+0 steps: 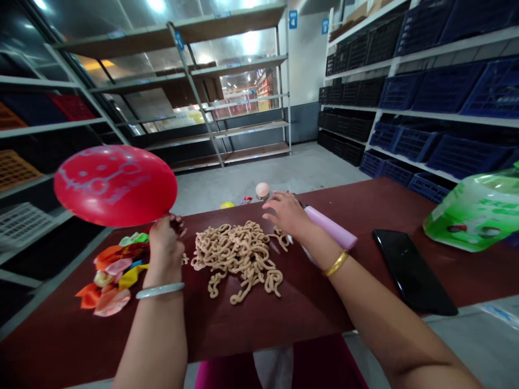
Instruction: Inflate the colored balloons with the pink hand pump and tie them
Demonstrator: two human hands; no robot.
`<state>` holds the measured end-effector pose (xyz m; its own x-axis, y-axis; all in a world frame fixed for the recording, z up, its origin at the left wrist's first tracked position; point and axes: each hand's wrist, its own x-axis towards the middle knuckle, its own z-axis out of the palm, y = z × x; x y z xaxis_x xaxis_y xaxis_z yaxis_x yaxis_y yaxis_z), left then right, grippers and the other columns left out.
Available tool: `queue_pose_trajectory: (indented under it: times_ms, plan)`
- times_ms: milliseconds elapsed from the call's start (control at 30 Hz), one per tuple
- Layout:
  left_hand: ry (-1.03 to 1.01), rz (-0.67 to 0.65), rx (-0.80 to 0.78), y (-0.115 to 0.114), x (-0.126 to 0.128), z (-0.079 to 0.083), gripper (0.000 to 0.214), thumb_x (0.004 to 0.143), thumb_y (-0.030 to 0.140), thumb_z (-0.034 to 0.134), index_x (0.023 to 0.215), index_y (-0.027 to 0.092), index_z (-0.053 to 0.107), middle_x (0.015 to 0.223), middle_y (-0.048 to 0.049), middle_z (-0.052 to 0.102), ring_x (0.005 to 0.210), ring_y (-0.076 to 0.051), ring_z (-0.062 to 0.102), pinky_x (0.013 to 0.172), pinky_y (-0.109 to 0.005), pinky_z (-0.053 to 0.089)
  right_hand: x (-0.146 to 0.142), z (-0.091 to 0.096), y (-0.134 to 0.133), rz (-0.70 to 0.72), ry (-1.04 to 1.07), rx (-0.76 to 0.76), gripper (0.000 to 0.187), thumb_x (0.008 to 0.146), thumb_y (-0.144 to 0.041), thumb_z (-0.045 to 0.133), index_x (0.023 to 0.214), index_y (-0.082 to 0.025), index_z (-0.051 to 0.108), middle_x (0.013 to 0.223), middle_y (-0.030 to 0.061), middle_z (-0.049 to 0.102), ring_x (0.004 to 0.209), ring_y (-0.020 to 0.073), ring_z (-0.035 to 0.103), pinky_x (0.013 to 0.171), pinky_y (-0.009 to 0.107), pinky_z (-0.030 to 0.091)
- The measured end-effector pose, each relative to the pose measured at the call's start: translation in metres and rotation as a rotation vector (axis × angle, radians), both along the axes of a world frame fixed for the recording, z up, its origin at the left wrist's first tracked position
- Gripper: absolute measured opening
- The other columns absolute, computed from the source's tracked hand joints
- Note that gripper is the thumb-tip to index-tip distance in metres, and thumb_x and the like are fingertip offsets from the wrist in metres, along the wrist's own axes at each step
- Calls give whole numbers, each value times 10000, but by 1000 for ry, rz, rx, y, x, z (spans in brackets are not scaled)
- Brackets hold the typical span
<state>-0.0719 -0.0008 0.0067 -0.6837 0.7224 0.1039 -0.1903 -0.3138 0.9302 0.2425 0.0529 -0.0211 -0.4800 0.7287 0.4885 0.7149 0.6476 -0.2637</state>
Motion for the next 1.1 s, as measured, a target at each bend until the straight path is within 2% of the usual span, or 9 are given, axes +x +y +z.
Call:
queue_pose_trajectory:
  times_ms: [100,167,267,433,600,700,900,1000,1100]
  plan:
    - [27,-50,19,2,-5,-7,191,751,280,618,656,168,496,554,50,473,415,-61,397,379,-172,259,-40,8,2,252,36,-46,140,857,-272,644,960,-249,736,1073,42,696,1167,227,544,1019,386,379]
    - [-11,-84,42,2,-6,-9,255,724,345,697,667,155,536,555,49,490,430,-58,419,396,-168,279,-71,13,7,334,13,-110,128,854,-234,640,911,-253,754,1029,28,713,1061,200,598,965,334,410]
    - [-98,-78,54,0,-5,-10,311,641,380,788,731,129,628,597,36,549,463,-52,456,439,-169,339,-117,16,19,362,-100,-242,167,850,-201,637,947,-261,760,1018,16,730,973,171,632,922,279,419]
    - [-139,-100,58,-2,-1,-9,421,566,433,833,794,110,692,630,7,598,497,-60,489,456,-177,346,-170,11,29,319,-211,-308,185,747,-189,741,923,-237,771,979,41,746,938,198,653,834,250,436]
    - [-189,-90,90,-2,1,-8,322,683,430,734,712,151,577,600,27,538,489,-72,472,433,-180,315,-178,8,31,251,-243,-373,80,749,-182,714,815,-201,754,816,34,744,747,167,659,674,218,432]
    - [-263,-49,159,-2,1,-5,234,755,338,631,677,177,479,568,52,454,452,-66,405,407,-184,268,-172,16,35,217,-197,-378,131,842,-235,624,903,-196,733,869,42,739,740,154,651,645,213,427]
    - [-340,-30,201,-5,3,0,199,726,198,522,621,201,352,523,73,313,408,-63,279,377,-202,159,-173,25,22,335,-156,-367,192,798,-125,635,925,-226,736,958,33,740,863,166,658,749,226,452]
    - [-389,-60,166,-7,2,1,222,730,215,492,606,208,308,523,70,282,407,-67,266,378,-204,162,-183,18,14,399,-121,-362,178,745,-100,688,861,-224,743,996,40,738,956,187,650,842,249,442]
    - [-426,-84,155,-6,-3,1,225,766,266,463,607,208,314,537,58,313,421,-73,299,383,-201,193,-189,16,15,377,-51,-383,93,762,-131,675,820,-176,734,906,77,741,885,211,664,797,278,458]
